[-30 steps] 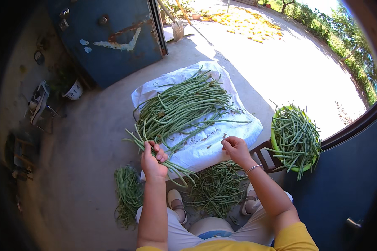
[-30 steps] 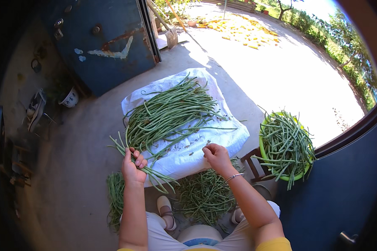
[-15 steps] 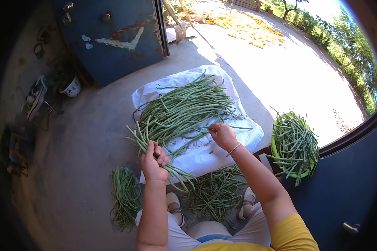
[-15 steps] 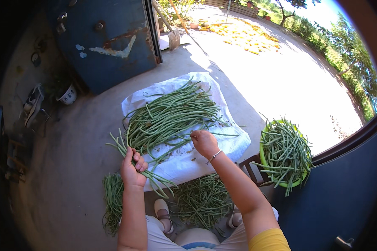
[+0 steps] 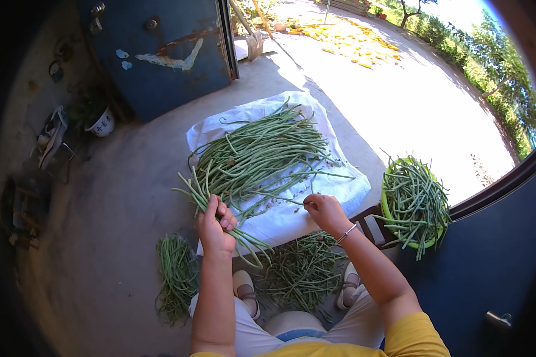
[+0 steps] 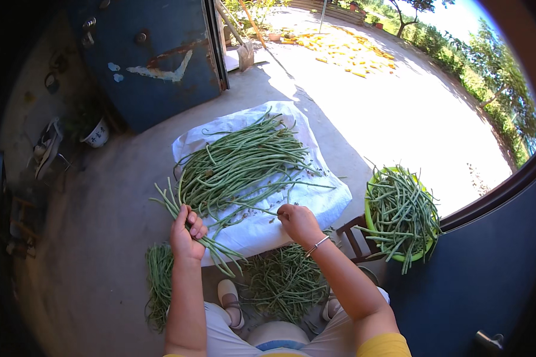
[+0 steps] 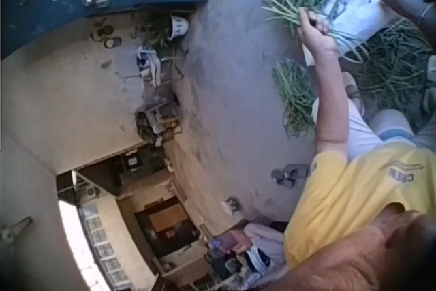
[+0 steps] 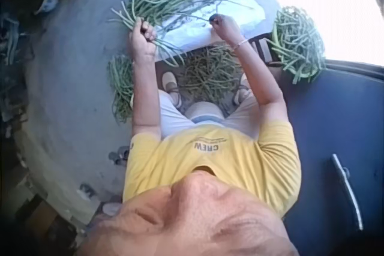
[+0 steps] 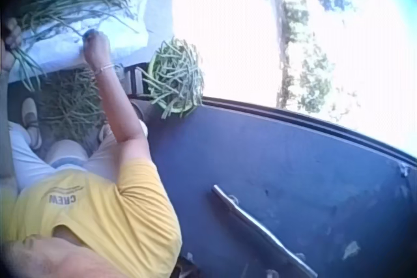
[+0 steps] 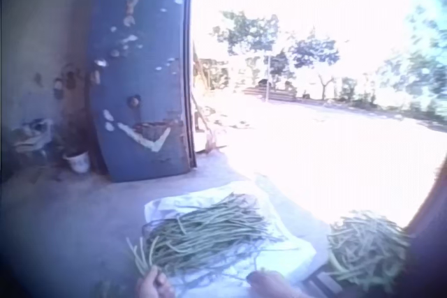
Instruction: The person picks up individual long green beans from a pile, snaps off the ends or sections by hand, and places the prepared beans into a green basket.
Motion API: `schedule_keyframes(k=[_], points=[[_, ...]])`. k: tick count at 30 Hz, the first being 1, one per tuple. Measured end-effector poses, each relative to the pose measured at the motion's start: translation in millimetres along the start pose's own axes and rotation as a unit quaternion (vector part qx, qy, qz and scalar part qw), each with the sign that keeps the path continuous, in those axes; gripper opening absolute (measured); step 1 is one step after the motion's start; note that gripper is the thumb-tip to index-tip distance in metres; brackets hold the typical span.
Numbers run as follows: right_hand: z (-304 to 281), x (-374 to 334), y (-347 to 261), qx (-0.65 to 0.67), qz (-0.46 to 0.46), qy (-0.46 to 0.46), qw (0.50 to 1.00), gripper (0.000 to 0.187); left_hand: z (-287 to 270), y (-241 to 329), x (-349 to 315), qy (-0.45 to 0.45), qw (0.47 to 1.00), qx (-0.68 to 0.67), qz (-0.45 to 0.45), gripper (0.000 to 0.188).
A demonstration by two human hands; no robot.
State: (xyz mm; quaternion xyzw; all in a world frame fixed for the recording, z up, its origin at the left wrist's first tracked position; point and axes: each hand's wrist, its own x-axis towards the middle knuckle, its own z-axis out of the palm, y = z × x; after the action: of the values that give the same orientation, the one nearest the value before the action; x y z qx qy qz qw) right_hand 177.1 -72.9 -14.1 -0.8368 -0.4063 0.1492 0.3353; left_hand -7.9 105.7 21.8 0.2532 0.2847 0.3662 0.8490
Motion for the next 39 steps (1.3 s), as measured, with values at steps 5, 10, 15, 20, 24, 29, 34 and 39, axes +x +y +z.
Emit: schedule_keyframes(k=[5, 10, 15, 20, 24, 29, 34, 39], points=[[-10, -46, 11, 0.104, 0.039, 0.116, 0.987, 0.017, 7, -7, -7, 0.003, 0.999, 0.034, 0.002, 0.014], [-15, -68, 29, 0.182, 0.121, 0.135, 0.966, 0.021, 6, -8, -12, -0.017, 0.998, 0.06, 0.015, 0.012], [-9, -62, 47, 0.095, 0.089, 0.19, 0.973, 0.016, 4, -9, -13, -0.004, 0.998, 0.056, 0.026, 0.014], [-8, -50, 48, 0.067, 0.096, 0.221, 0.968, 0.016, 2, -6, -10, 0.004, 0.998, 0.05, 0.038, 0.019], [1, -36, 18, 0.048, 0.01, 0.242, 0.969, 0.015, -1, 4, -9, 0.011, 0.998, 0.032, 0.048, 0.02], [57, 7, -23, -0.017, -0.147, 0.049, 0.988, 0.012, -8, 18, -6, 0.026, 0.998, 0.027, 0.048, 0.019], [105, 56, -43, -0.124, -0.045, -0.05, 0.99, 0.023, -7, 31, -12, 0.029, 0.997, 0.038, 0.056, 0.018], [95, 52, -51, -0.129, -0.042, -0.014, 0.991, 0.026, -15, 42, -14, 0.022, 0.997, 0.046, 0.064, 0.018]])
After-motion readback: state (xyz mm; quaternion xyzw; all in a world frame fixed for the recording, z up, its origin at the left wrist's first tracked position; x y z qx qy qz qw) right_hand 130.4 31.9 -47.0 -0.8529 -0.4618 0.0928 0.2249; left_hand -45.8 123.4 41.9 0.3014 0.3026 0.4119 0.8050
